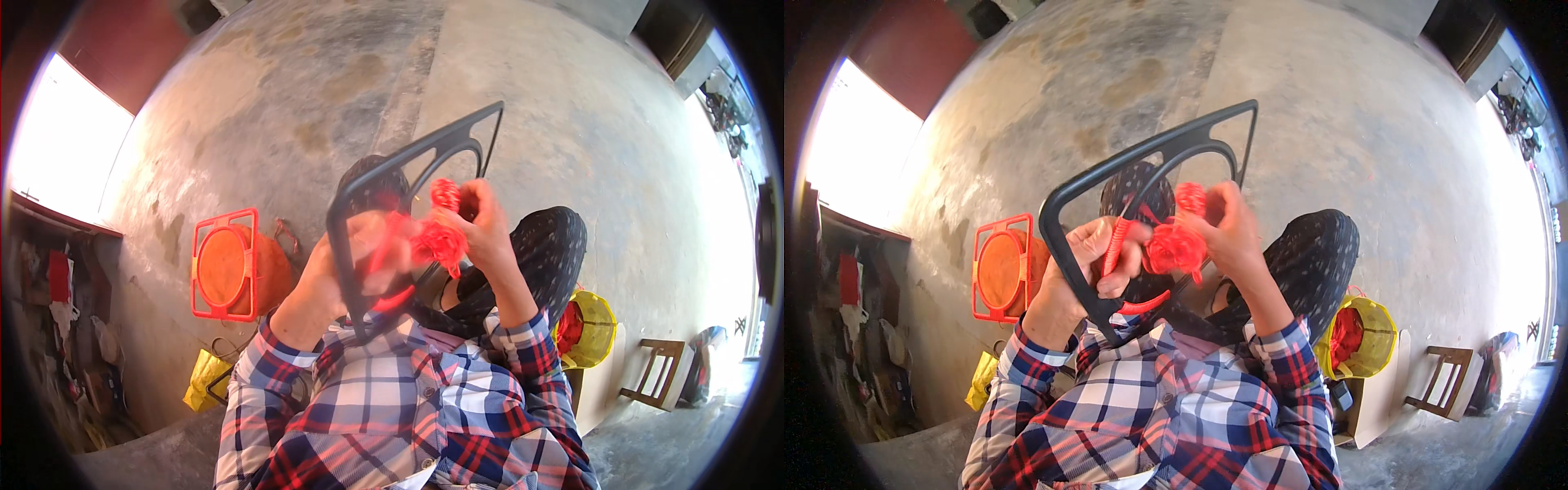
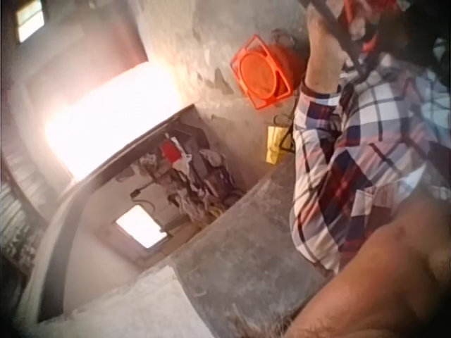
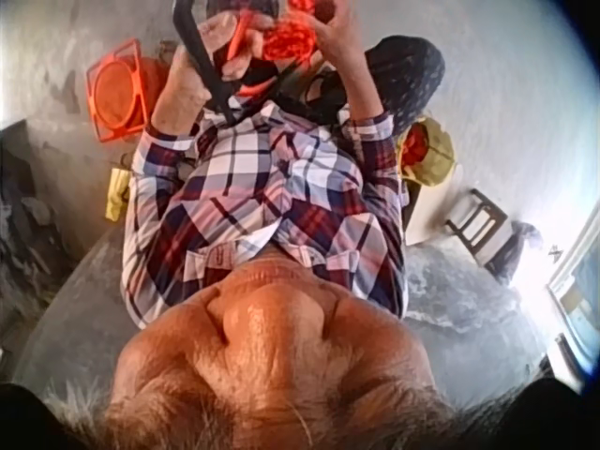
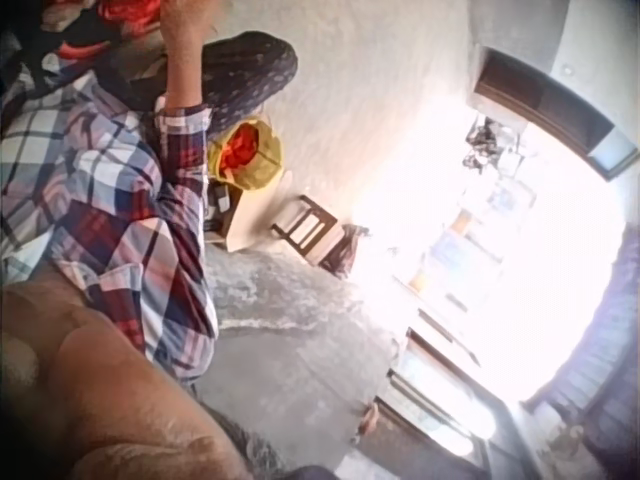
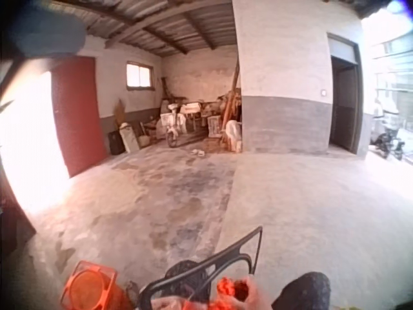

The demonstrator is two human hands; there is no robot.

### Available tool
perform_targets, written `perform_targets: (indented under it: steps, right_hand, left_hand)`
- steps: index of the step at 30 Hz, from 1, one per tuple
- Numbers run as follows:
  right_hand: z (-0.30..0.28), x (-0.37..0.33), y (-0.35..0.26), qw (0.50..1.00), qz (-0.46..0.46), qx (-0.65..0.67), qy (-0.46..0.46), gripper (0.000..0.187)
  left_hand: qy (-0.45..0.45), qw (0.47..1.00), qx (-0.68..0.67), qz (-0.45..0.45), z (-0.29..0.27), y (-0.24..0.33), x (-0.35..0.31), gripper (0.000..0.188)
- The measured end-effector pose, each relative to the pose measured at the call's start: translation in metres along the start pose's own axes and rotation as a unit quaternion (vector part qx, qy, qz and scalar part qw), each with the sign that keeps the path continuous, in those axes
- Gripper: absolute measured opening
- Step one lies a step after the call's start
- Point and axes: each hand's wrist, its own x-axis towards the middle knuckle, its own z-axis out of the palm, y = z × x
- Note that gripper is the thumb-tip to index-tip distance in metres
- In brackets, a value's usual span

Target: The person winds red string onto a black plastic furniture frame by hand.

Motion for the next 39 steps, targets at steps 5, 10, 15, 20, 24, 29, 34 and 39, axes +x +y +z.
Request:
perform_targets:
  steps: [5,10,15,20,24,29,34,39]
  right_hand:
    - [0.023,0.013,-0.044,0.965,-0.007,0.253,-0.074,0.036]
    - [0.028,0.006,-0.062,0.835,-0.089,0.438,-0.320,0.026]
    - [0.015,0.006,-0.073,0.854,-0.206,0.280,-0.388,0.021]
    - [0.009,-0.013,-0.018,0.911,0.014,0.366,-0.188,0.047]
    - [0.021,-0.043,-0.033,0.894,0.006,0.392,-0.216,0.055]
    - [0.021,-0.041,-0.050,0.885,-0.038,0.455,-0.089,0.044]
    - [-0.026,-0.031,-0.071,0.868,-0.088,0.488,0.013,0.038]
    - [-0.029,-0.050,-0.031,0.987,0.001,0.135,-0.088,0.034]
  left_hand:
    - [0.081,0.992,0.086,0.035,0.045,-0.002,0.001,0.044]
    - [-0.145,0.962,-0.222,-0.066,0.029,-0.015,0.015,0.066]
    - [0.147,0.960,-0.201,-0.125,0.031,-0.020,0.008,0.034]
    - [0.101,0.979,-0.175,-0.023,0.012,-0.024,0.004,0.014]
    - [0.159,0.979,-0.126,0.005,0.005,-0.016,0.010,0.018]
    - [0.121,0.984,-0.133,-0.008,0.009,-0.018,0.011,0.028]
    - [0.048,0.989,-0.134,0.037,-0.006,-0.001,0.008,0.038]
    - [0.103,0.990,-0.060,0.074,-0.015,-0.003,0.002,0.031]
